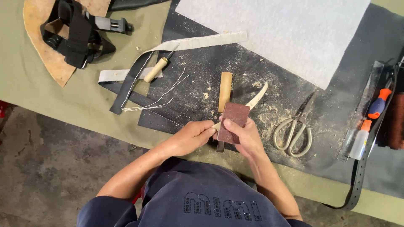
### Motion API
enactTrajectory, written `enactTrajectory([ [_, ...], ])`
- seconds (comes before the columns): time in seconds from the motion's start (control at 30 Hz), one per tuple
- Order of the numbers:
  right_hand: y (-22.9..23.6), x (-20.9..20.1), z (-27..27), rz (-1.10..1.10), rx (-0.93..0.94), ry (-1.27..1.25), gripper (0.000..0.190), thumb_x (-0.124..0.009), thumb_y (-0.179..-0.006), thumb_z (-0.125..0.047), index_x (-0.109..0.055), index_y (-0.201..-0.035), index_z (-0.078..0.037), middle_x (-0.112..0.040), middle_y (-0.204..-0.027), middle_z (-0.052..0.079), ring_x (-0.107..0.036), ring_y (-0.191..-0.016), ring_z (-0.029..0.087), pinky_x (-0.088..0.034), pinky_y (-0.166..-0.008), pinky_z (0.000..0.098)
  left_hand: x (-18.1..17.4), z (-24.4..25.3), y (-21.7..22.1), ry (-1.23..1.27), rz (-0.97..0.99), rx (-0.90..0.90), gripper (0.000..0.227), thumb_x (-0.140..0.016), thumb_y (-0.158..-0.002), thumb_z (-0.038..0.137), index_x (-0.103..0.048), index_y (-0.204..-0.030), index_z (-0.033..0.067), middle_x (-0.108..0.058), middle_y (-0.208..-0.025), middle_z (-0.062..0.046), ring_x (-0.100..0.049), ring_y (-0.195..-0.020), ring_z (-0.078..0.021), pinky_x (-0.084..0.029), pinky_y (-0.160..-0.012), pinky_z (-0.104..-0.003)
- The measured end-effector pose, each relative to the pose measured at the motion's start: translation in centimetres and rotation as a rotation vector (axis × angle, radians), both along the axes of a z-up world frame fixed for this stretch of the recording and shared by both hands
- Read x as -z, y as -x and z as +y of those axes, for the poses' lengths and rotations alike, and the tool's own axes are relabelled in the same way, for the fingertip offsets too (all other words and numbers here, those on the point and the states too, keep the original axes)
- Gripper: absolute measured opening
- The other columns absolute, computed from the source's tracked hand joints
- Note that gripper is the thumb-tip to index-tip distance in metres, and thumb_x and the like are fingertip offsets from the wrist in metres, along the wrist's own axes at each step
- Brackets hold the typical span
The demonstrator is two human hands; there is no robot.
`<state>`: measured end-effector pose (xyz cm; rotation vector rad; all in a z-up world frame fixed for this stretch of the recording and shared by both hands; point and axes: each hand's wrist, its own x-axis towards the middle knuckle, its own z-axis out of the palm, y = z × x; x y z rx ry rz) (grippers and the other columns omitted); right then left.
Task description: Sanding a thin wooden handle or strip using a piece of sandpaper on a workbench.
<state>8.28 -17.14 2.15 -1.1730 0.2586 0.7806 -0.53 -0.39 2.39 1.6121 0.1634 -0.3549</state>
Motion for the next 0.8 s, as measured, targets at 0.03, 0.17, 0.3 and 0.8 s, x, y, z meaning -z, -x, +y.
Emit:
enactTrajectory([
  [0.03, -0.1, 0.5, 0.1, -0.012, 0.004, 0.054, 0.030, -0.088, -0.071, -0.005, -0.072, -0.096, -0.002, -0.075, -0.087, 0.017, -0.074, -0.077, 0.028, -0.060, -0.068, 0.0452, -0.2, -0.1, 0.2, -0.034, -0.025, 0.019, 0.029, -0.047, -0.107, 0.016, -0.064, -0.084, 0.0085, -0.058, -0.054, -0.002, -0.053, -0.054, -0.0163, -0.049, -0.058, -0.031],
  [0.17, -6.0, -2.4, -1.6, -0.094, 0.057, 0.376, 0.025, -0.088, -0.075, -0.024, -0.075, -0.096, -0.017, -0.070, -0.072, 0.007, -0.069, -0.060, 0.020, -0.047, -0.040, 0.0366, -3.5, 1.2, 2.7, -0.164, 0.000, 0.018, 0.026, -0.049, -0.106, 0.016, -0.065, -0.089, 0.0066, -0.065, -0.064, -0.017, -0.065, -0.061, -0.0329, -0.051, -0.061, -0.039],
  [0.3, -10.5, -2.0, -4.6, -0.149, 0.370, 0.057, 0.036, -0.087, -0.081, -0.016, -0.062, -0.107, -0.014, -0.068, -0.089, 0.003, -0.071, -0.079, 0.018, -0.061, -0.072, 0.0325, -3.1, 2.5, 4.4, -0.195, 0.047, -0.034, 0.026, -0.049, -0.105, 0.018, -0.067, -0.090, 0.0077, -0.064, -0.065, -0.015, -0.060, -0.063, -0.0276, -0.050, -0.063, -0.038],
  [0.8, 0.0, 1.9, -1.9, 0.022, -0.060, 0.016, 0.039, -0.086, -0.073, -0.013, -0.066, -0.105, -0.006, -0.074, -0.094, 0.017, -0.075, -0.081, 0.029, -0.062, -0.069, 0.0448, 1.8, -1.3, -0.2, -0.035, -0.022, -0.002, 0.028, -0.049, -0.106, 0.017, -0.065, -0.085, 0.0102, -0.057, -0.052, -0.004, -0.051, -0.056, -0.0175, -0.048, -0.060, -0.033],
])
